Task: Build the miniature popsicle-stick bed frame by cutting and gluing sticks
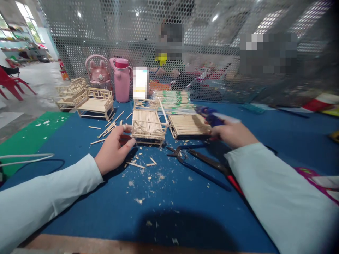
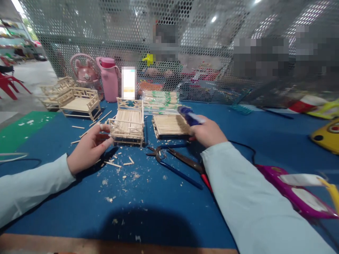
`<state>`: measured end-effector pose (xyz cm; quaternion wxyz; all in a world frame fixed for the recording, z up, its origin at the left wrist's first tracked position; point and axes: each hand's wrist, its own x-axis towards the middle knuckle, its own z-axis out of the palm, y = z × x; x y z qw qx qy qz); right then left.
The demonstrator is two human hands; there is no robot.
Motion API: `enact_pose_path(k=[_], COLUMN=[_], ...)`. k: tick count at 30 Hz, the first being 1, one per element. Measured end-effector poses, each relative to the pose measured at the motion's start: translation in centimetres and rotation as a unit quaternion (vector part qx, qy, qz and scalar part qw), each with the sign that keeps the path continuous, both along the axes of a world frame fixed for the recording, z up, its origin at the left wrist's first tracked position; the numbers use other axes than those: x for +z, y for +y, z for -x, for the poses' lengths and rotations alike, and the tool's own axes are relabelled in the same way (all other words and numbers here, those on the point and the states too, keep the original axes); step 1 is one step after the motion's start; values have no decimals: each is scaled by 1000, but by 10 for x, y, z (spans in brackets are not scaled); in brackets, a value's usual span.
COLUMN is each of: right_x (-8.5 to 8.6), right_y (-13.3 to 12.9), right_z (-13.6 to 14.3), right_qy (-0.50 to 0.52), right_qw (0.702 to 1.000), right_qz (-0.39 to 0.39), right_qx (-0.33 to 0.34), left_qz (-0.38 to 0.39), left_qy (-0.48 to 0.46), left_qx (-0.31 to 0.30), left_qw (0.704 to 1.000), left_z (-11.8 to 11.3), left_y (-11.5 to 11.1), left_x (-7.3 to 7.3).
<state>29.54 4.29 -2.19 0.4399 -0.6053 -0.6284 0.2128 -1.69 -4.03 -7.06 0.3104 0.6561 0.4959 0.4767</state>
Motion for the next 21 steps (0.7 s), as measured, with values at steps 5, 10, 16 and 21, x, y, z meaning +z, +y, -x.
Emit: enact_pose_path(k=[5,10,16,21], right_x=[29,32,16,12], right_y=[-30,-63,-82,-81], right_z=[19,27,35,34], right_qy=[217,71,30,-34], right_qw=[972,981,979,989], right_qz=[77,-46,-37,-33], right_qx=[43,177,198,141], left_qz=[16,38,45,43], left_qy=[-21,-55,-58,-49], left_qx=[-17,-35,-44,-34], left_qw=[999,997,996,997], left_z=[-1,0,-1,-2], left_y=[0,2,2,1], left_x=[-2,-4,-5,-3])
